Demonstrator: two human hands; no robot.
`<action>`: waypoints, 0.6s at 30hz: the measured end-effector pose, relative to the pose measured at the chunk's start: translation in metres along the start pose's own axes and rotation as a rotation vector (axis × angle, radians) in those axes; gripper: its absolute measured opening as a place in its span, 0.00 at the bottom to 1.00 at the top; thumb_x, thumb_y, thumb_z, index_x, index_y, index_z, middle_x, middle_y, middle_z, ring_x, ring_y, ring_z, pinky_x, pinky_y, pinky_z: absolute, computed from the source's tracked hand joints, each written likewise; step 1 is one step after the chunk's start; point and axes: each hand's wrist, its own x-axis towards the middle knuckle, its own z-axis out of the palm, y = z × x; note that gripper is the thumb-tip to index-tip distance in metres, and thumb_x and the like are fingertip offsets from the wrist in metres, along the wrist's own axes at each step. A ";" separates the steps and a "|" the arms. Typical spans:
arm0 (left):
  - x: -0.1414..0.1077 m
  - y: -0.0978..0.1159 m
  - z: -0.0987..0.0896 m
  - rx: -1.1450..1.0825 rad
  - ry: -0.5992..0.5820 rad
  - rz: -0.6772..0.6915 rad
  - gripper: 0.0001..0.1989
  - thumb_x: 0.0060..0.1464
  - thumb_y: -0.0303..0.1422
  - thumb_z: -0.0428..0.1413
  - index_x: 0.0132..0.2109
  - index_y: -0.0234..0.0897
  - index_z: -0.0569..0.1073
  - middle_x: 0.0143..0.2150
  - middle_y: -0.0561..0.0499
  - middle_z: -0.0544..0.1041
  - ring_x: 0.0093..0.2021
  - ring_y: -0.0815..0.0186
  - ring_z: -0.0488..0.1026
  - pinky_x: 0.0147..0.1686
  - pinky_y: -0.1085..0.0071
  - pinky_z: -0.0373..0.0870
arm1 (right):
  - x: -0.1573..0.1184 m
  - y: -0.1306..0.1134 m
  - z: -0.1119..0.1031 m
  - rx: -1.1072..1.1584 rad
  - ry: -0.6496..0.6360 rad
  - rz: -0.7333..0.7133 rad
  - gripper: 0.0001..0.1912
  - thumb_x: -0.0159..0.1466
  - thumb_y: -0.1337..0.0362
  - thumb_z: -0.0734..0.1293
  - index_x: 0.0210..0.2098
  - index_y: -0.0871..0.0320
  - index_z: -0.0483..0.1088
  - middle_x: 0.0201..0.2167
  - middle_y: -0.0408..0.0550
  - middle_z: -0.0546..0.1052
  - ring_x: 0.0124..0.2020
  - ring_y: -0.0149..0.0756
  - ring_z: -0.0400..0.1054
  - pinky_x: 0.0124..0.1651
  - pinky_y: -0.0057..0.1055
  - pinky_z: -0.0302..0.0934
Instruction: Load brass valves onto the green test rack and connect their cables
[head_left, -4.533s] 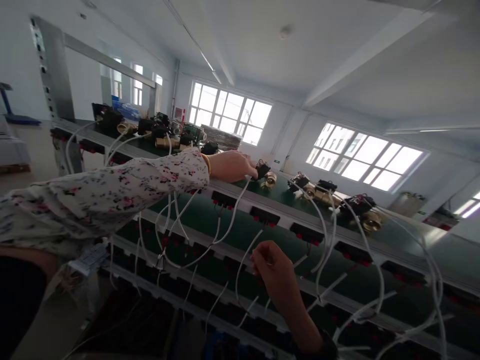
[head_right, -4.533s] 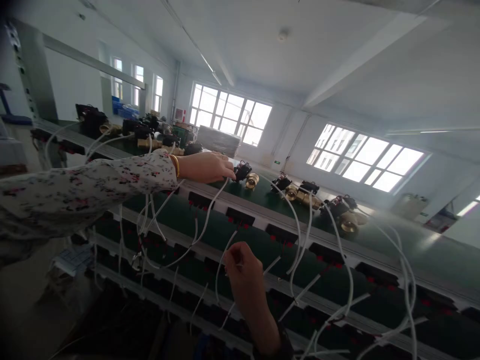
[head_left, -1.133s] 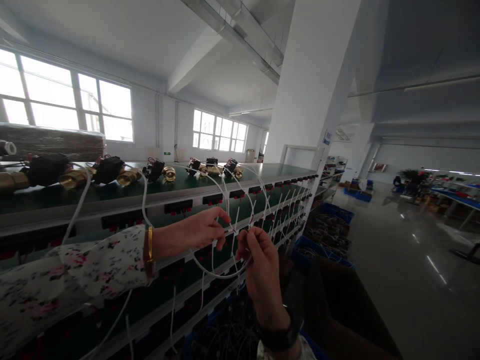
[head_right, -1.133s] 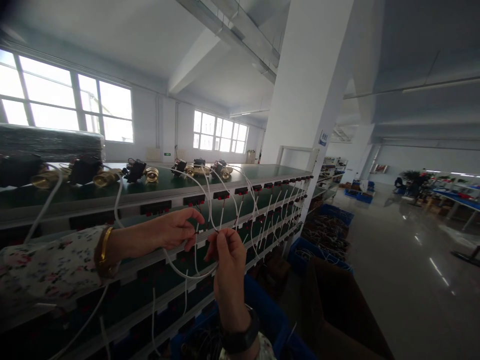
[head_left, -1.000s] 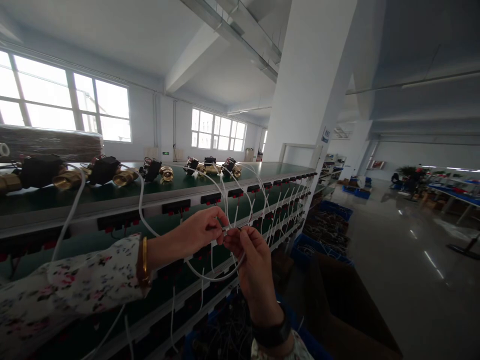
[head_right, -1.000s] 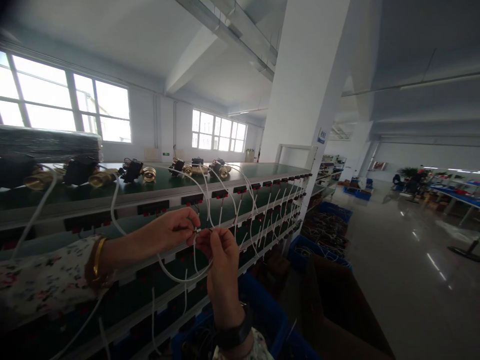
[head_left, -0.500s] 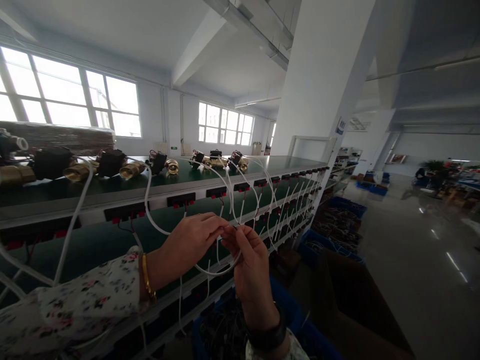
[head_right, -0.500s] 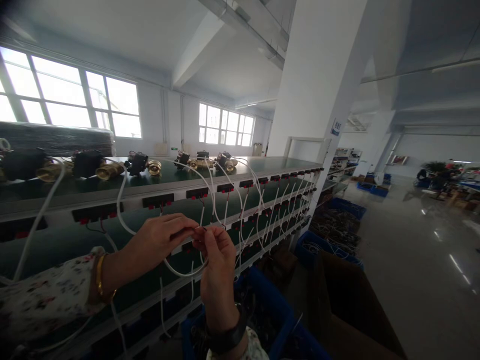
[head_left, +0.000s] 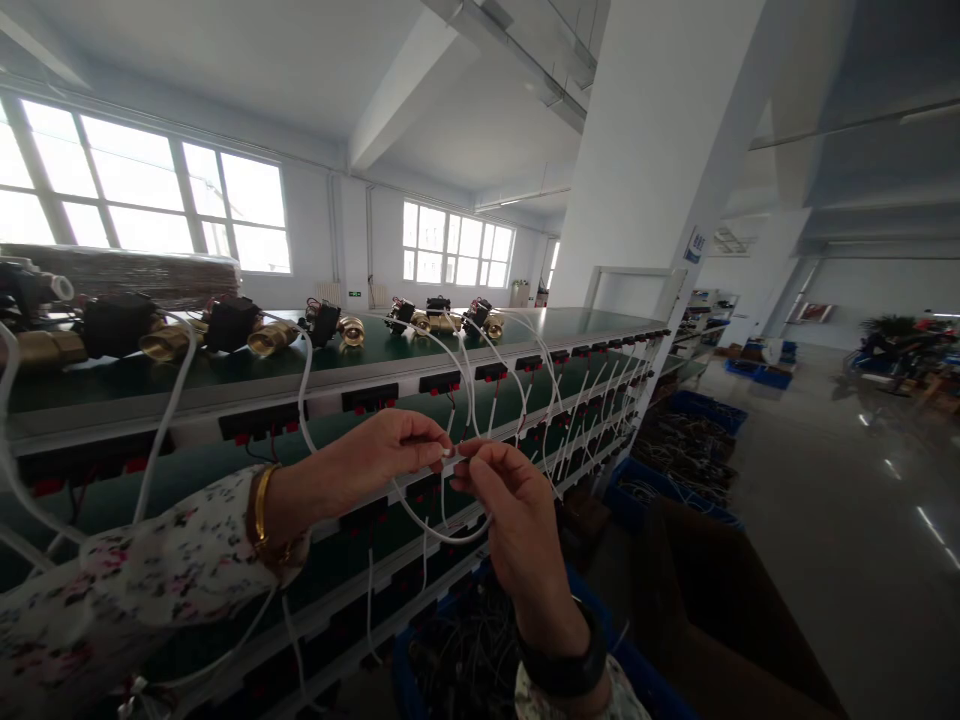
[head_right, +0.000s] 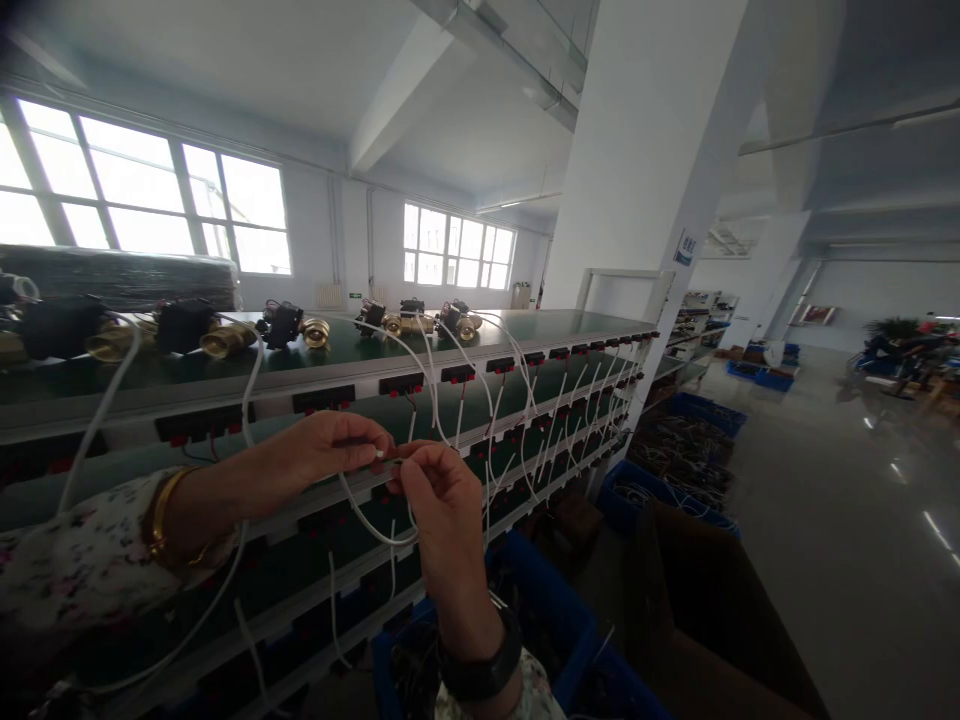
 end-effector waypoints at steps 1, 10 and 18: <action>-0.001 0.000 0.000 -0.007 -0.007 0.005 0.09 0.53 0.34 0.50 0.36 0.33 0.71 0.31 0.53 0.71 0.33 0.69 0.67 0.36 0.75 0.62 | 0.000 -0.002 0.002 -0.029 -0.018 -0.004 0.04 0.57 0.66 0.66 0.27 0.59 0.69 0.35 0.45 0.73 0.31 0.29 0.67 0.37 0.28 0.63; -0.007 0.004 0.000 0.214 0.030 0.047 0.09 0.53 0.33 0.49 0.36 0.34 0.72 0.32 0.51 0.73 0.33 0.67 0.69 0.35 0.73 0.63 | -0.001 -0.005 0.010 -0.170 0.020 0.003 0.02 0.56 0.67 0.66 0.27 0.59 0.69 0.33 0.46 0.75 0.31 0.32 0.69 0.38 0.31 0.64; -0.007 0.004 0.001 0.271 0.054 0.049 0.10 0.52 0.34 0.49 0.37 0.33 0.72 0.31 0.51 0.72 0.32 0.67 0.68 0.33 0.73 0.62 | -0.002 -0.007 0.011 -0.150 0.029 -0.004 0.04 0.56 0.66 0.65 0.27 0.59 0.68 0.32 0.46 0.75 0.30 0.32 0.70 0.38 0.33 0.66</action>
